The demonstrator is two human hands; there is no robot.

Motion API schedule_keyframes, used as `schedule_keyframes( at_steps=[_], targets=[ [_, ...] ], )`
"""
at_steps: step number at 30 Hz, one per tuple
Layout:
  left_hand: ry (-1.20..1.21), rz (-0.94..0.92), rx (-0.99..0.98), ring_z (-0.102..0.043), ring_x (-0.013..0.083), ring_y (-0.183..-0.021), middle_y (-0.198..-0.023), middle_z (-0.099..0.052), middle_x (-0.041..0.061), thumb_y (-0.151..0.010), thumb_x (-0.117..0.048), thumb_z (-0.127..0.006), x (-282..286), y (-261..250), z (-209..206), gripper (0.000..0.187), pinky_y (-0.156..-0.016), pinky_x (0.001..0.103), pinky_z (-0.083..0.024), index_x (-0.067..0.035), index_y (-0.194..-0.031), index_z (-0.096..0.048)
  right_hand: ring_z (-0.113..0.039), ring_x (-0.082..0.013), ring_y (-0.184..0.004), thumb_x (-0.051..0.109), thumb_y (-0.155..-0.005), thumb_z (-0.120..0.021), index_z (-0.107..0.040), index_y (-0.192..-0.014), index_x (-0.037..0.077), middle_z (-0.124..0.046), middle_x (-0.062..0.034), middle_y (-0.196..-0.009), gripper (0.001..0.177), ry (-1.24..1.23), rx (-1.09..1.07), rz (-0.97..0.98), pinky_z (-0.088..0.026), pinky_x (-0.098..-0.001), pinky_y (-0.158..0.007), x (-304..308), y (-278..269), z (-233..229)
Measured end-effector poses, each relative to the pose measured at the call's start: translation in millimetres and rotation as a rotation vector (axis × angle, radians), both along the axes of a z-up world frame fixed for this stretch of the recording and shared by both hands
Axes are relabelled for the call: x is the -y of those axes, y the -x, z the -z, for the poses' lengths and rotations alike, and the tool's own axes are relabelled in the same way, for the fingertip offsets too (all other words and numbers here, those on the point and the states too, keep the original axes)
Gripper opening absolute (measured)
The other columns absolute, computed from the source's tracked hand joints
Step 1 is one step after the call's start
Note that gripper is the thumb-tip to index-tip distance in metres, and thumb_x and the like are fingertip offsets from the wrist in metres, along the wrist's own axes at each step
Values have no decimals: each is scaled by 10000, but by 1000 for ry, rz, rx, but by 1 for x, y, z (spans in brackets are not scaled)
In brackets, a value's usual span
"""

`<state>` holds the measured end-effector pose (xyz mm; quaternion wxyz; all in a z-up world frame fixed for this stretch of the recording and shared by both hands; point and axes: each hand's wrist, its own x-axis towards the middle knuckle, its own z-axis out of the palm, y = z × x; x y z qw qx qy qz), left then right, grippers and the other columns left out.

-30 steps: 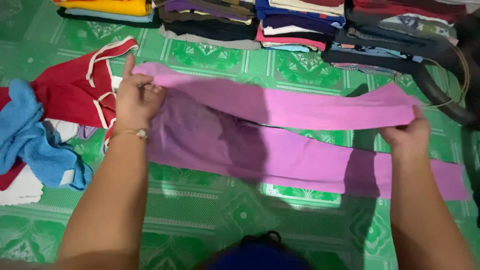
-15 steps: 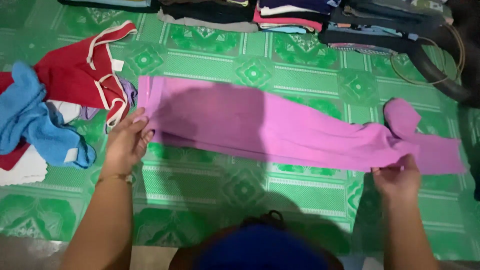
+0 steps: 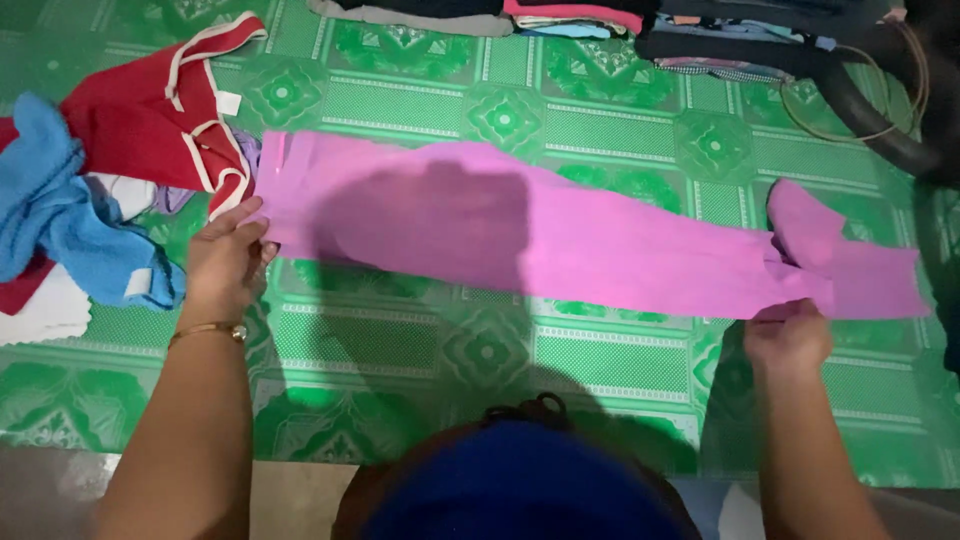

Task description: The person folds several garments on a green patterned table. They fold a gray cloth, a pink long-sleeved top, a purple floral top, and a red top, placing each folded item into a stack.

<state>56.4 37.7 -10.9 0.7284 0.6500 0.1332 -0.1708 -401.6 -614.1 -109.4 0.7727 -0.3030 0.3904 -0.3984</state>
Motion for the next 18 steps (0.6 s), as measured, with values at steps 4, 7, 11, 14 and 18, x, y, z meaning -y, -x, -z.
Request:
schedule_keyframes(
  at_steps=[4, 7, 11, 14, 18],
  targets=[
    [-166, 61, 100, -584, 92, -671, -887, -679, 22, -928, 5, -661, -3, 3, 3, 395, -590, 255, -508, -36, -1318, -705, -486, -120, -559, 117, -1091, -506, -510, -890, 141, -457, 14, -722, 202, 19, -11, -32, -424, -283, -492, 34, 15, 37],
    [-539, 159, 497, -629, 160, -802, -983, -705, 86, -897, -25, -699, 5, 6, 6, 386, -705, 348, -521, -17, -1283, -709, -468, -97, -576, 114, -1092, -502, -504, -976, 117, -477, 20, -775, 117, -82, -23, 30, -414, -248, -526, 9, -4, 1],
    [-1065, 249, 945, -544, 376, -1184, -1294, -618, 209, -880, -85, -698, 48, 36, -31, 414, -1002, 540, -440, -99, -1293, -711, -467, -86, -567, 91, -1065, -535, -496, -1000, 111, -467, 30, -769, 78, -56, -164, 7, -378, -236, -508, -7, -16, -19],
    [-1085, 374, 1000, -429, 422, -1395, -1492, -519, 189, -946, -162, -643, 72, 36, -15, 456, -1151, 591, -336, -154, -1401, -638, -431, -74, -540, 107, -1059, -567, -484, -976, 110, -423, 34, -740, 117, -93, -138, 8, -330, -227, -480, -6, -16, -19],
    [-1162, 564, 1060, -300, 461, -1492, -1619, -406, 168, -979, -364, -580, 93, 38, 8, 584, -1166, 669, -223, -214, -1537, -490, -409, -82, -510, 107, -1039, -575, -420, -889, 127, -383, 35, -700, 217, -38, -105, -34, -315, -242, -449, 11, -5, 2]
  ],
)
